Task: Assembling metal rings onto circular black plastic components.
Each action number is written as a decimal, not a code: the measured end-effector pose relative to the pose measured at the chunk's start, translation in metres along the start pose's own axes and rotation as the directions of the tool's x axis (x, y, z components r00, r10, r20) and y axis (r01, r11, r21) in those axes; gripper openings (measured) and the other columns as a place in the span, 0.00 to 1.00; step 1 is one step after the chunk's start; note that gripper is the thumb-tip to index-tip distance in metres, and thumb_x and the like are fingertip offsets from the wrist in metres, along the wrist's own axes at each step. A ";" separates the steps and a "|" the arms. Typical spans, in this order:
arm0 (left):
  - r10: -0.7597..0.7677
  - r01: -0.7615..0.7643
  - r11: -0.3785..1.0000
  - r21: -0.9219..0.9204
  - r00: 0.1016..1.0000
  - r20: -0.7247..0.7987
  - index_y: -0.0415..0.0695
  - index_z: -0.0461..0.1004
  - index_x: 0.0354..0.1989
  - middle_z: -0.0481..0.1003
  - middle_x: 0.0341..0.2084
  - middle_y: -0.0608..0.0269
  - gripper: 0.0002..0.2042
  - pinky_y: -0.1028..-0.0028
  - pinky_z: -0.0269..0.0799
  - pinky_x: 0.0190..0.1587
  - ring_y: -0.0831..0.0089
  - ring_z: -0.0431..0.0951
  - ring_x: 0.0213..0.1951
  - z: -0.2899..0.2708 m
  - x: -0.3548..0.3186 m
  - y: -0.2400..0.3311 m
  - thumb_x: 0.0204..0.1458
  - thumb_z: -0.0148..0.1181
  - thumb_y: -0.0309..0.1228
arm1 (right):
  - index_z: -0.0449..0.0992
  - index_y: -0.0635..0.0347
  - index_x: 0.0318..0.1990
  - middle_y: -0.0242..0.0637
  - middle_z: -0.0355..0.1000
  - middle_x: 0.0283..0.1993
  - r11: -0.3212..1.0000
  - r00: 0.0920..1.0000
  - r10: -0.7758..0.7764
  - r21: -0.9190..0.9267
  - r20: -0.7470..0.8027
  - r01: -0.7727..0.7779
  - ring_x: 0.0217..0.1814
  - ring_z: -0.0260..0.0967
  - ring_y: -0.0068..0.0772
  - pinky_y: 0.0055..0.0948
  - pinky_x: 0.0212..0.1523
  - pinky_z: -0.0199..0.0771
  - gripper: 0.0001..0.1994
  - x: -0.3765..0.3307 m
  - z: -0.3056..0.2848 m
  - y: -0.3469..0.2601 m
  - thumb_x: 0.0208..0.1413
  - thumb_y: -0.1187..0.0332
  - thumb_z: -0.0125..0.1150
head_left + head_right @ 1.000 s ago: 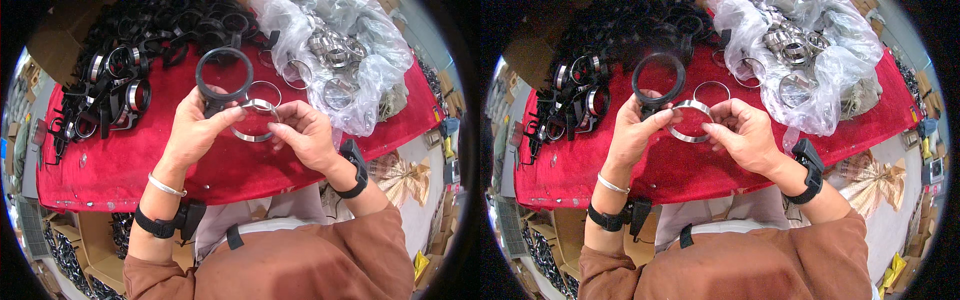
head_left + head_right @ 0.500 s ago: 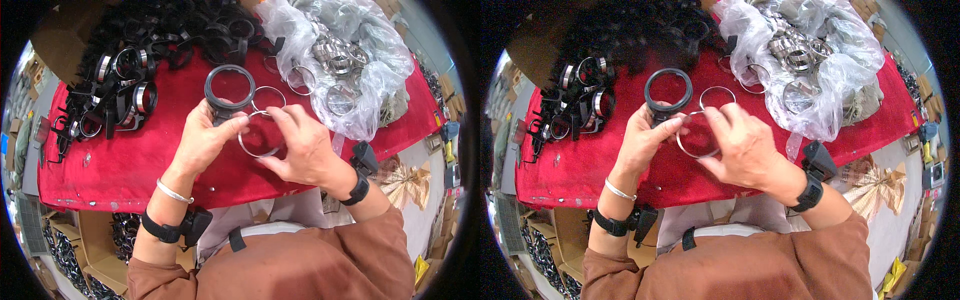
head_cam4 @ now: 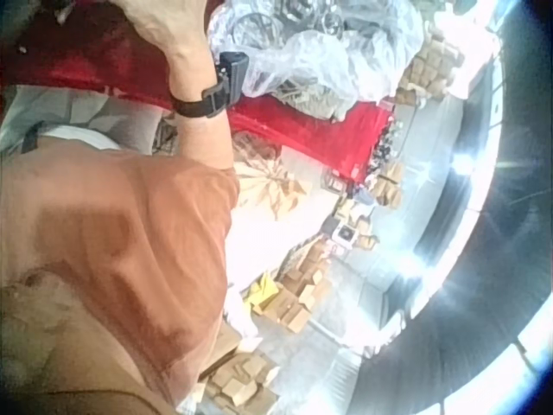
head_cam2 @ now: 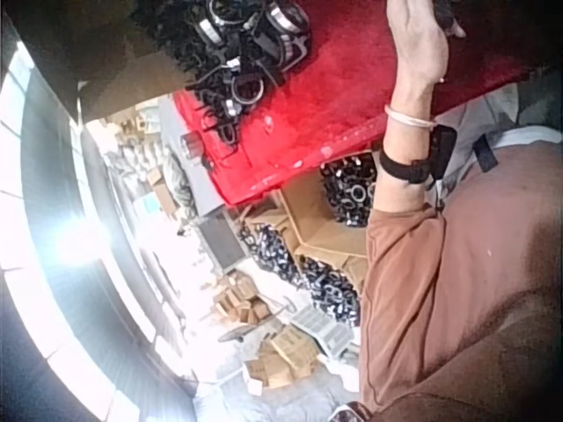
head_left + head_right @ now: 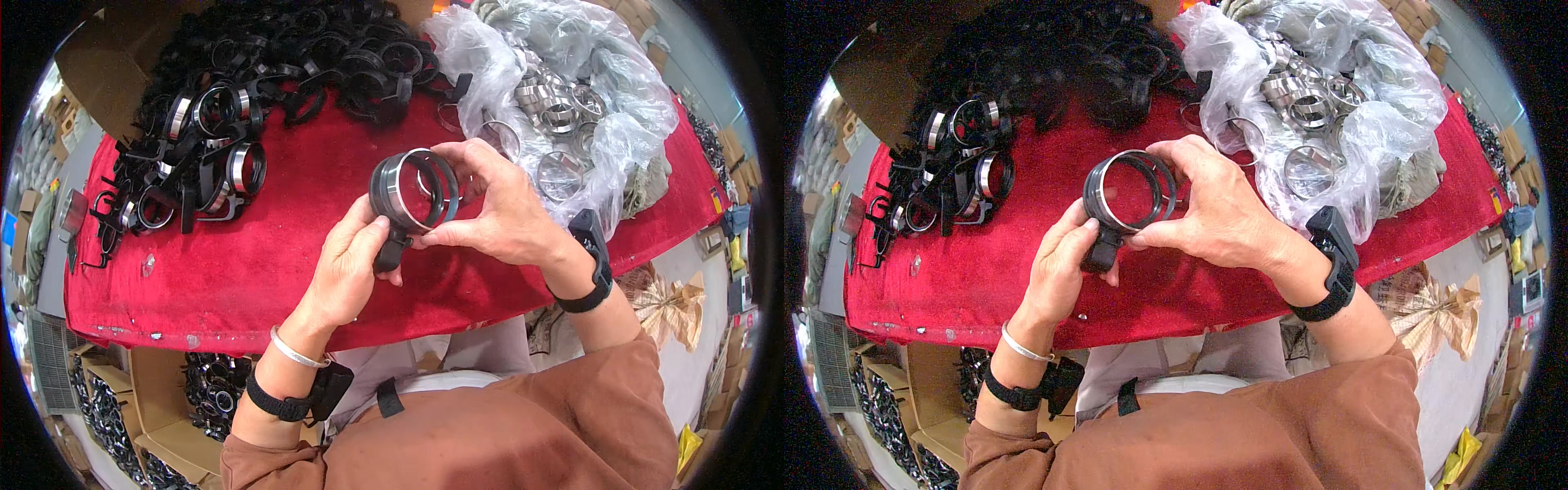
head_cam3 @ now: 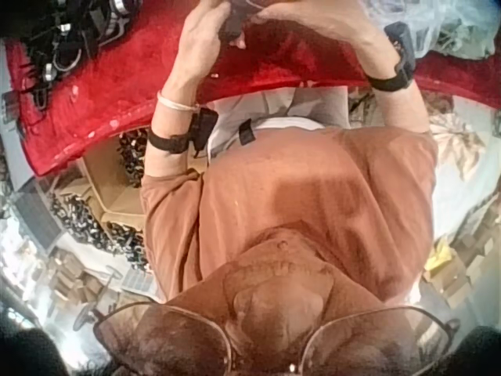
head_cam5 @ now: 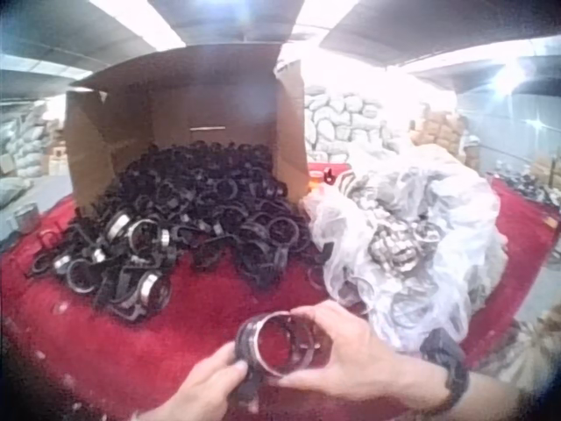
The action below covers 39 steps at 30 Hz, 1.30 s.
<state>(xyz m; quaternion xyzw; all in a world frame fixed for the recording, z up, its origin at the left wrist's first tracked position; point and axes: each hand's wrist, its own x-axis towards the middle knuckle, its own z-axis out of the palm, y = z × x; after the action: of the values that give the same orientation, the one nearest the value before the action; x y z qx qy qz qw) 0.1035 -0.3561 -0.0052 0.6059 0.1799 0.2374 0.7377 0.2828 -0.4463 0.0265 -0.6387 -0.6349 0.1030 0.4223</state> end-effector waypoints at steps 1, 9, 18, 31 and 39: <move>-0.011 0.011 1.000 0.029 1.000 -0.002 0.39 0.59 0.57 0.72 0.31 0.61 0.18 0.80 0.69 0.24 0.79 0.70 0.21 0.001 0.000 0.001 0.61 0.36 0.32 | 0.69 0.68 0.47 0.45 0.67 0.41 1.000 1.000 0.017 0.003 0.005 -0.017 0.42 0.69 0.40 0.32 0.44 0.71 0.35 0.000 0.001 0.000 0.29 0.61 0.76; 0.029 -0.009 0.980 0.197 0.995 -0.100 0.38 0.65 0.50 0.74 0.26 0.62 0.17 0.82 0.66 0.20 0.80 0.69 0.18 0.010 0.002 -0.004 0.62 0.41 0.39 | 0.69 0.68 0.45 0.43 0.67 0.40 1.000 0.999 0.007 0.022 0.044 -0.008 0.39 0.68 0.34 0.30 0.38 0.71 0.32 0.002 0.005 0.000 0.33 0.59 0.75; -0.007 0.014 0.997 0.082 0.996 -0.088 0.40 0.68 0.44 0.77 0.22 0.57 0.15 0.85 0.63 0.18 0.83 0.67 0.15 0.012 -0.018 0.001 0.62 0.42 0.39 | 0.67 0.62 0.15 0.30 0.58 0.11 0.836 0.904 0.419 0.428 -0.092 -0.344 0.15 0.57 0.20 0.27 0.18 0.58 0.30 0.012 0.045 0.003 0.62 0.48 0.42; 0.847 0.164 -0.290 0.943 0.502 0.173 0.34 0.70 0.44 0.69 0.46 0.46 0.26 0.58 0.65 0.48 0.52 0.67 0.49 -0.140 0.045 0.128 0.55 0.49 0.50 | 0.75 0.58 0.39 0.48 0.69 0.30 0.774 0.907 -0.401 -0.482 0.131 0.412 0.32 0.71 0.46 0.37 0.36 0.74 0.14 0.123 0.034 0.059 0.42 0.71 0.66; -0.253 0.255 0.677 -0.690 0.961 0.107 0.32 0.70 0.42 0.74 0.40 0.45 0.34 0.57 0.66 0.51 0.50 0.73 0.46 -0.060 0.057 0.013 0.57 0.36 0.58 | 0.73 0.65 0.37 0.37 0.74 0.29 0.179 0.906 0.309 0.918 0.290 -0.355 0.26 0.73 0.26 0.22 0.25 0.75 0.08 0.075 0.049 0.024 0.51 0.73 0.62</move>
<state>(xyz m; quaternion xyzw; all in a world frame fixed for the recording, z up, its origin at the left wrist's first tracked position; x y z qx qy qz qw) 0.1157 -0.2726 -0.0035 0.2519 0.1584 0.1820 0.9372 0.2802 -0.3552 0.0096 -0.3708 -0.2953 0.5654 0.6750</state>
